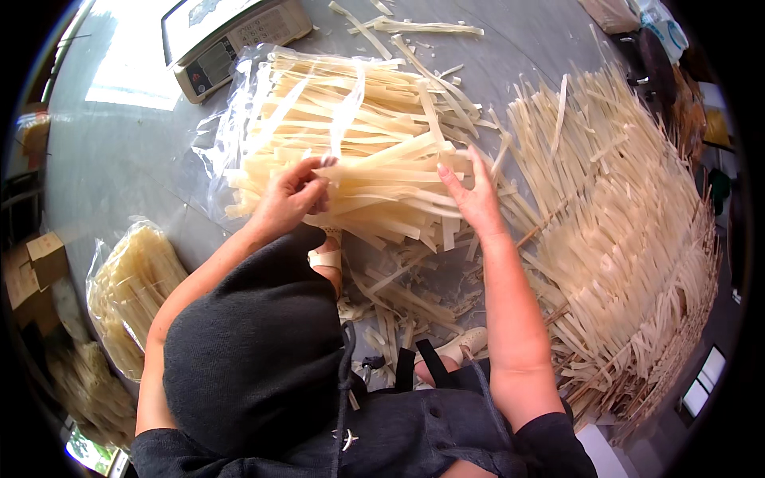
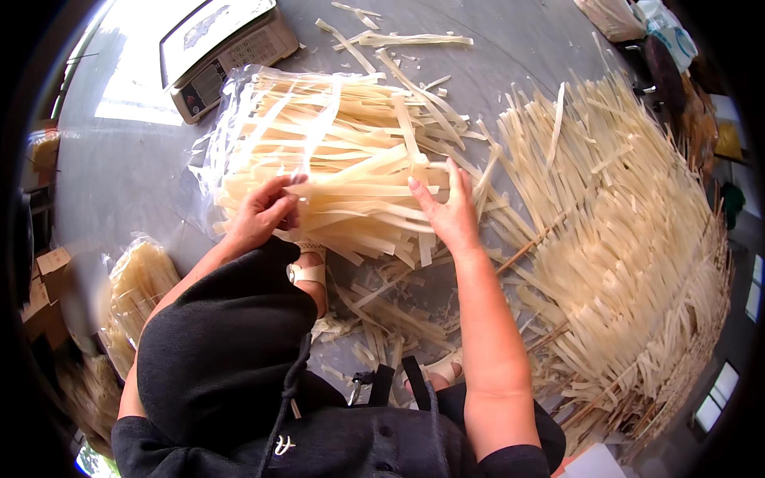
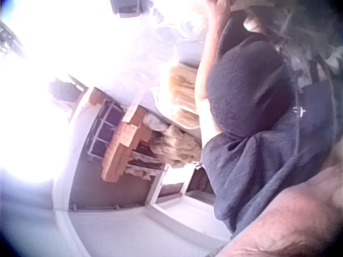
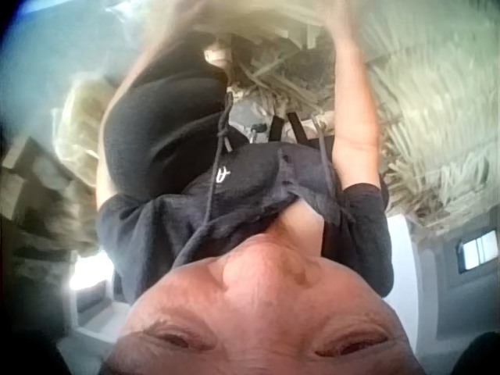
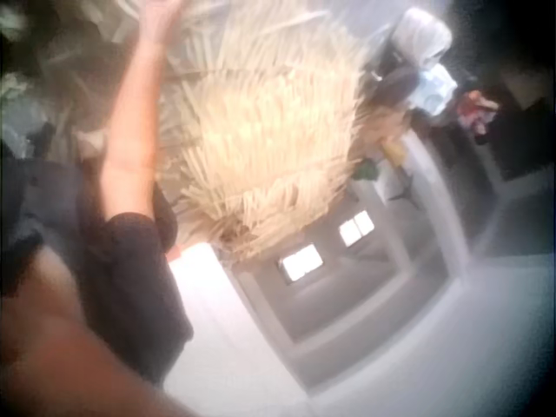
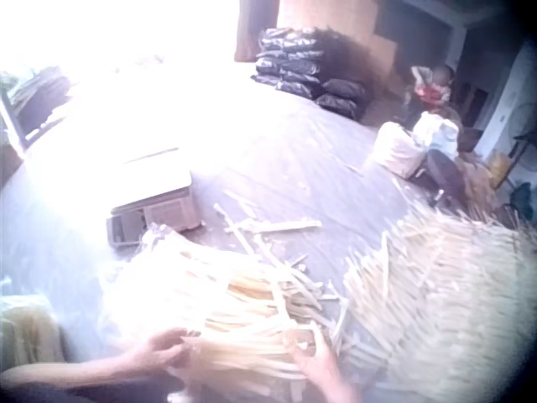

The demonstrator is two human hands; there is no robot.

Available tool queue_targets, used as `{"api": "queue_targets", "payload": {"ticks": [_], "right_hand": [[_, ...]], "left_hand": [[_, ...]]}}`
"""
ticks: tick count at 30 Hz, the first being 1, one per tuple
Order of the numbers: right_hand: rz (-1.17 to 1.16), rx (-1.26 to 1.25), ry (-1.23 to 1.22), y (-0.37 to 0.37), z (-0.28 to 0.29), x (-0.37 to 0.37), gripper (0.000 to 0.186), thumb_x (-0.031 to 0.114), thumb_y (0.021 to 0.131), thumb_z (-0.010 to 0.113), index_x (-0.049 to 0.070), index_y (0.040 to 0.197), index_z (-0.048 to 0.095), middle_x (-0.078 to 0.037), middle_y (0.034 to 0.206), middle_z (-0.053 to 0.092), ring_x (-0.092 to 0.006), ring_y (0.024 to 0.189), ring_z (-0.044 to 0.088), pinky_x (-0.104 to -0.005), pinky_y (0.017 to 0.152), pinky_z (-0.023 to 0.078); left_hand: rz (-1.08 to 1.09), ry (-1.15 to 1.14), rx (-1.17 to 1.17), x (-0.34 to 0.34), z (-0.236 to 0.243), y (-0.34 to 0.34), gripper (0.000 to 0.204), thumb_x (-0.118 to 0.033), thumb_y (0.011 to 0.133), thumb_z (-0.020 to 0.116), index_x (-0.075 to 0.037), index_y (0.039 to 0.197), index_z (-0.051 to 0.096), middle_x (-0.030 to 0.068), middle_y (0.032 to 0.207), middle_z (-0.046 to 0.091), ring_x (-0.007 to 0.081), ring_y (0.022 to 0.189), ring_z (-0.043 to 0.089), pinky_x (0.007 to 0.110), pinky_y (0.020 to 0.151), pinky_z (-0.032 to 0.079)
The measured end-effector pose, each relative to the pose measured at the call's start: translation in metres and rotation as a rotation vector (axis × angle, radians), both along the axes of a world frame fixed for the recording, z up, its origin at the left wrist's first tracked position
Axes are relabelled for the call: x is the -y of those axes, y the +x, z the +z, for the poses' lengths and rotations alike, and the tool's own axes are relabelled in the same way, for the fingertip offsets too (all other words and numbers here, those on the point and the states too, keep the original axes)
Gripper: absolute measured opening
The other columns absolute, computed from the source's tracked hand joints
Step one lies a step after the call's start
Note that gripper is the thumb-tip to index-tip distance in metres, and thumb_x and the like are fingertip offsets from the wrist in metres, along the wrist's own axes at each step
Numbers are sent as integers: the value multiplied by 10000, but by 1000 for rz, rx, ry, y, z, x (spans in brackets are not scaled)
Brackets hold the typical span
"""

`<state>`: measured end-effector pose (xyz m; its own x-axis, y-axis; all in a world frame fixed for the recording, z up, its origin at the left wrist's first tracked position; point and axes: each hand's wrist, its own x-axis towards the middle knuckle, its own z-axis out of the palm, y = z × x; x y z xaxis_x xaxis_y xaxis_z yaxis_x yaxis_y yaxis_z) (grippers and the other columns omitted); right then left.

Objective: The person gathers bunches of thin, flat beige strips from a pile on the floor and places them into a plastic bag. They also lift and shake a long wooden pole that has similar strips attached to it while sitting on the floor.

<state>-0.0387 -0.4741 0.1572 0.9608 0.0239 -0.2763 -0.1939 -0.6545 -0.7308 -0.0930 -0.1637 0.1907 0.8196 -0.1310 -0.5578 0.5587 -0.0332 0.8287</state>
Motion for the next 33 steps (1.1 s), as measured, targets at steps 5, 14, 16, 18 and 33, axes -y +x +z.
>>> {"api": "queue_targets", "payload": {"ticks": [5, 14, 16, 18, 33], "right_hand": [[10, 18, 202, -20, 3, -59, 787, 445, 783, 721, 69, 1384, 381, -189, 1370, 363, -328, 1267, 398, -411, 1042, 368], [51, 314, 76, 43, 24, -38, 567, 379, 816, 694, 40, 1240, 534, -222, 1286, 525, -371, 1222, 484, -414, 1001, 408], [-9, 148, 84, 48, 3, -63, 578, 401, 833, 684, 30, 1250, 533, -214, 1238, 566, -336, 1184, 526, -398, 981, 415], [-102, -208, 144, 51, -22, -75, 581, 411, 842, 680, 26, 1252, 535, -211, 1205, 584, -308, 1153, 551, -385, 966, 420], [-524, -153, 757, 59, -18, -43, 176, 159, 829, 714, 84, 939, 599, -27, 859, 663, -122, 761, 593, -251, 741, 477]], "left_hand": [[-284, -72, 160, 24, 15, 1, 327, -56, 930, 536, -87, 1254, 556, 38, 860, 612, 87, 737, 602, 250, 694, 518], [701, 736, 338, -178, -45, -7, 406, -334, 945, 530, -61, 1244, 569, 121, 1269, 573, 222, 1162, 525, 365, 962, 419], [991, -39, -226, -226, -94, -33, 526, -437, 960, 471, -57, 1322, 500, 124, 1321, 536, 225, 1203, 499, 369, 999, 396], [794, -218, -264, -185, -111, -23, 747, -599, 909, 443, -37, 1397, 390, 130, 1388, 465, 260, 1225, 480, 431, 1020, 376], [-555, 1111, 556, -20, -26, 22, 606, -455, 875, 586, -194, 1395, 416, 30, 1467, 377, 229, 1396, 274, 449, 1161, 137]]}}
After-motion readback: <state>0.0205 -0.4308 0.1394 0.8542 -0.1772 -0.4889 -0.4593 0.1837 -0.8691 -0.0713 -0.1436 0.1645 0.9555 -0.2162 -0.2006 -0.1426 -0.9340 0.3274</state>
